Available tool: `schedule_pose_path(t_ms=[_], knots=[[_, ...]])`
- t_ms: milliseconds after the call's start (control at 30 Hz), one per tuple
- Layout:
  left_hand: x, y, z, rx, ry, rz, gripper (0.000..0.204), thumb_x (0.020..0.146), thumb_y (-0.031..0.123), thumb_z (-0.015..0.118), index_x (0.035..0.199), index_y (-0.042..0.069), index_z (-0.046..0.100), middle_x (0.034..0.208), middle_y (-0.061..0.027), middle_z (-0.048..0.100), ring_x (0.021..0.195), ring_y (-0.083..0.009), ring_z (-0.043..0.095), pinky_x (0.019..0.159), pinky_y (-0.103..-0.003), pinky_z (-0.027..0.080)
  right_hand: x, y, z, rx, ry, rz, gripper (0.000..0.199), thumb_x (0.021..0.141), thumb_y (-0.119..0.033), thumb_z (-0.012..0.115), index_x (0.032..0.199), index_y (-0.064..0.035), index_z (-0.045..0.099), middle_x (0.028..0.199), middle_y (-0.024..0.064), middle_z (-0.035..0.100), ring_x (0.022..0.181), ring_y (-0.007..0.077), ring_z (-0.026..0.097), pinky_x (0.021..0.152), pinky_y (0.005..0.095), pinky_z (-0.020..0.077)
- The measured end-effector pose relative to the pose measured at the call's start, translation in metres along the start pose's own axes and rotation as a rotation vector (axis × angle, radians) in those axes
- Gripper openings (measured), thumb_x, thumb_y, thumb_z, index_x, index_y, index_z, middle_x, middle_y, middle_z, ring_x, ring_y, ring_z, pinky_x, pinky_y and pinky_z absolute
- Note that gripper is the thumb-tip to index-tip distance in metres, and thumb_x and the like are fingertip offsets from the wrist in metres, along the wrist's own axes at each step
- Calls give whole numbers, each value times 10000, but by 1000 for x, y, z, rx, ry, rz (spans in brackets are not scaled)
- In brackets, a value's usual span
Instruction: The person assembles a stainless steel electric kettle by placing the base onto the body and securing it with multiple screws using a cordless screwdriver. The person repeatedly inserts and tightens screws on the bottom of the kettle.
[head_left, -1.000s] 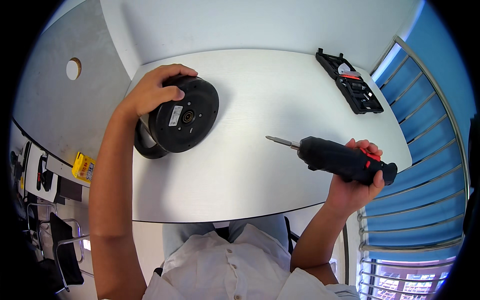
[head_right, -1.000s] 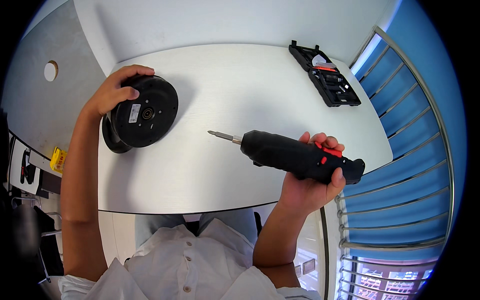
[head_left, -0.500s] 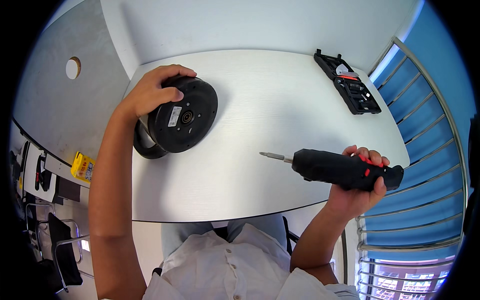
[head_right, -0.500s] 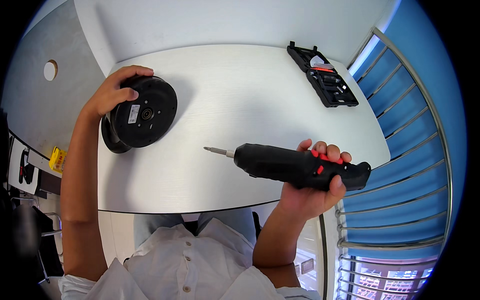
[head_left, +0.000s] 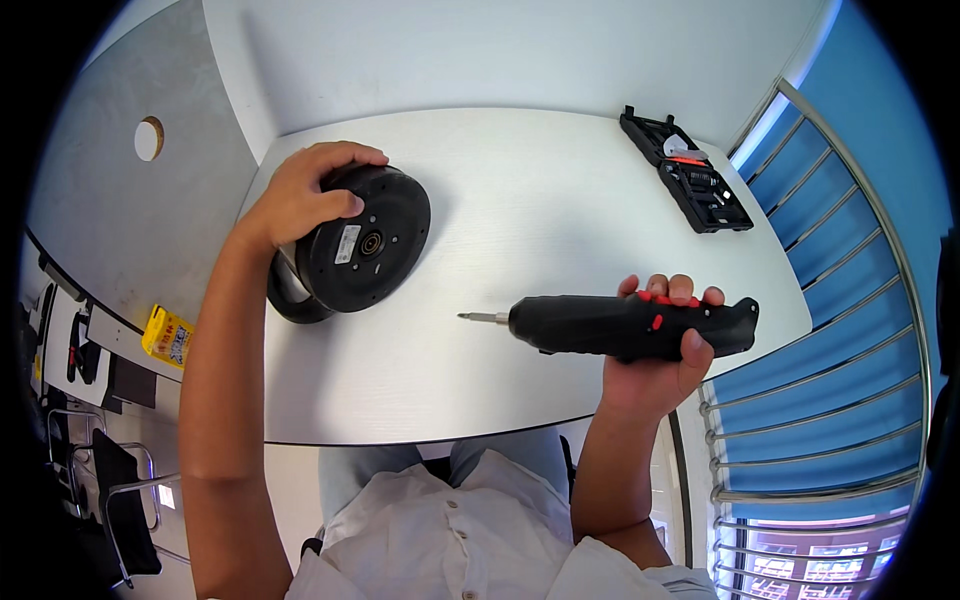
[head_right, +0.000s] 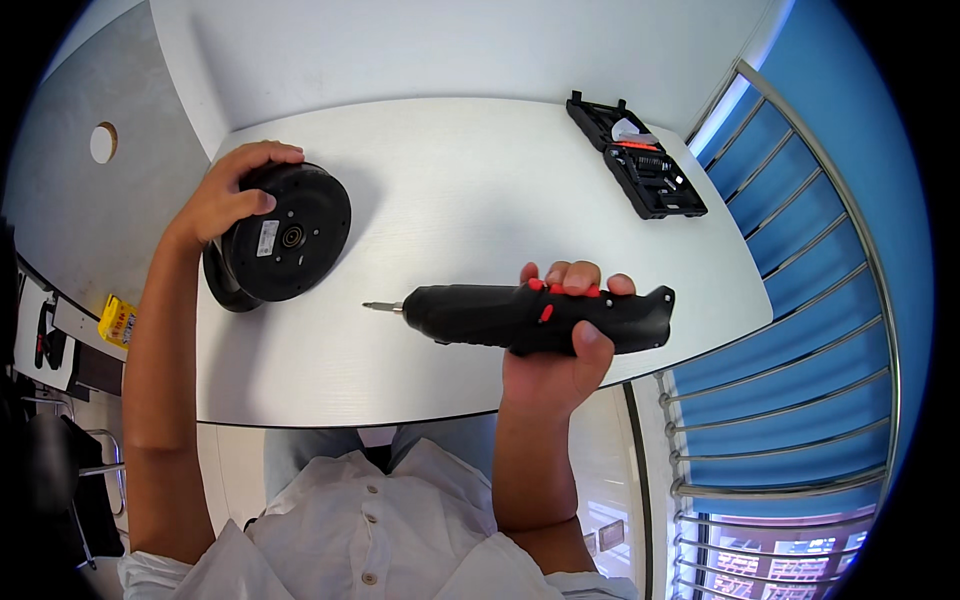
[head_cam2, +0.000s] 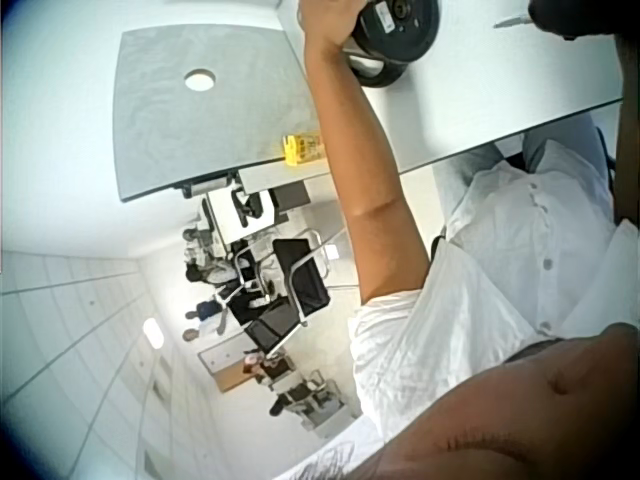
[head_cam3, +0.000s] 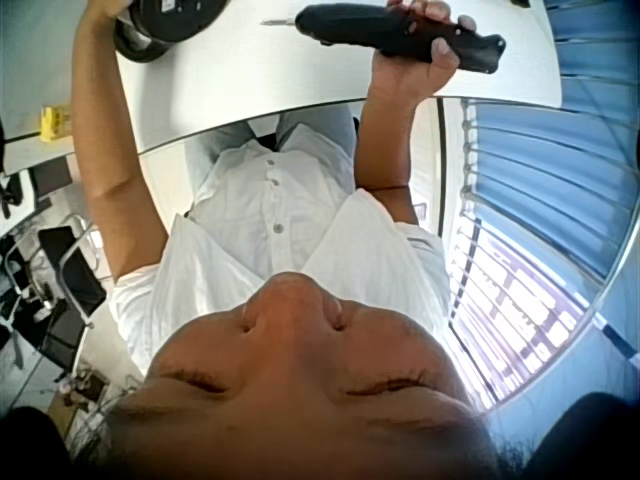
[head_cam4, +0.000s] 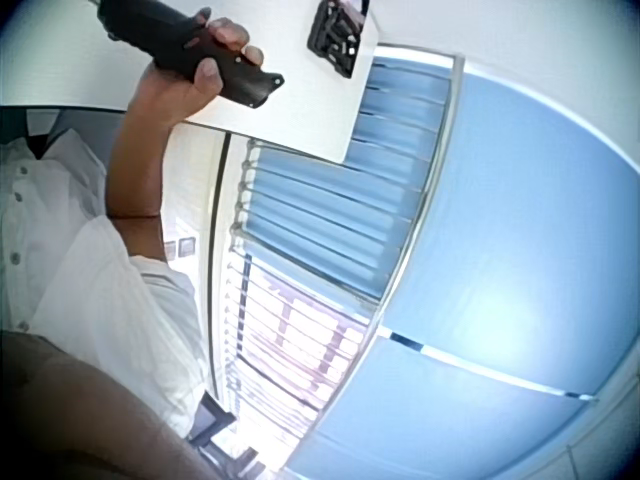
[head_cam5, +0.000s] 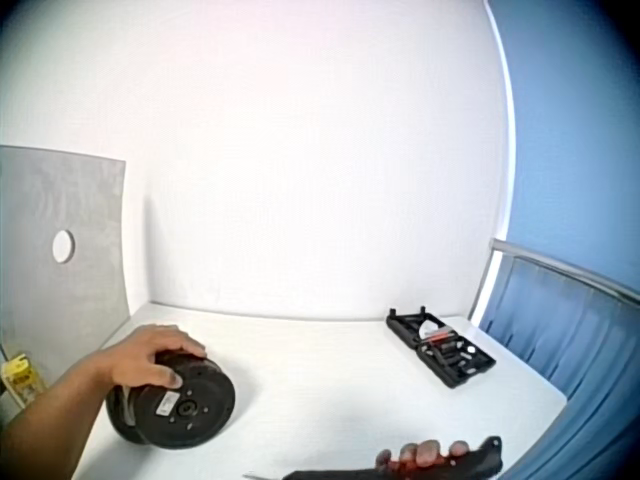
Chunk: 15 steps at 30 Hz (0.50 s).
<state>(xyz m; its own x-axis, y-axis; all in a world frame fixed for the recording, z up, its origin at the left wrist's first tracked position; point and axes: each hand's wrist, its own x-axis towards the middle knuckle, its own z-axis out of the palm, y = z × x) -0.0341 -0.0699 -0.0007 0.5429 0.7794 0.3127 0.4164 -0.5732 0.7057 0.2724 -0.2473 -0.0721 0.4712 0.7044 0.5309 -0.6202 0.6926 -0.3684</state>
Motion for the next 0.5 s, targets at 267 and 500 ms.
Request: schedule_pose_path(t_ms=[267, 500], knots=[[-2, 1, 1, 25, 16, 10, 500, 607, 200, 625, 1078, 37, 671, 1083, -109, 664, 988, -238, 626, 906, -321, 482, -4, 10, 8, -25, -91, 50, 455, 825, -257, 669, 1245, -174, 516, 1057, 47, 591, 956, 210, 559, 911, 434, 460], [-2, 5, -1, 41, 6, 12, 505, 607, 201, 628, 1084, 38, 668, 1090, -114, 660, 1006, -244, 617, 922, -330, 472, -4, 9, -11, 4, 421, 163, 395, 943, -367, 565, 1246, -121, 503, 1017, 50, 607, 915, 231, 590, 933, 459, 462]])
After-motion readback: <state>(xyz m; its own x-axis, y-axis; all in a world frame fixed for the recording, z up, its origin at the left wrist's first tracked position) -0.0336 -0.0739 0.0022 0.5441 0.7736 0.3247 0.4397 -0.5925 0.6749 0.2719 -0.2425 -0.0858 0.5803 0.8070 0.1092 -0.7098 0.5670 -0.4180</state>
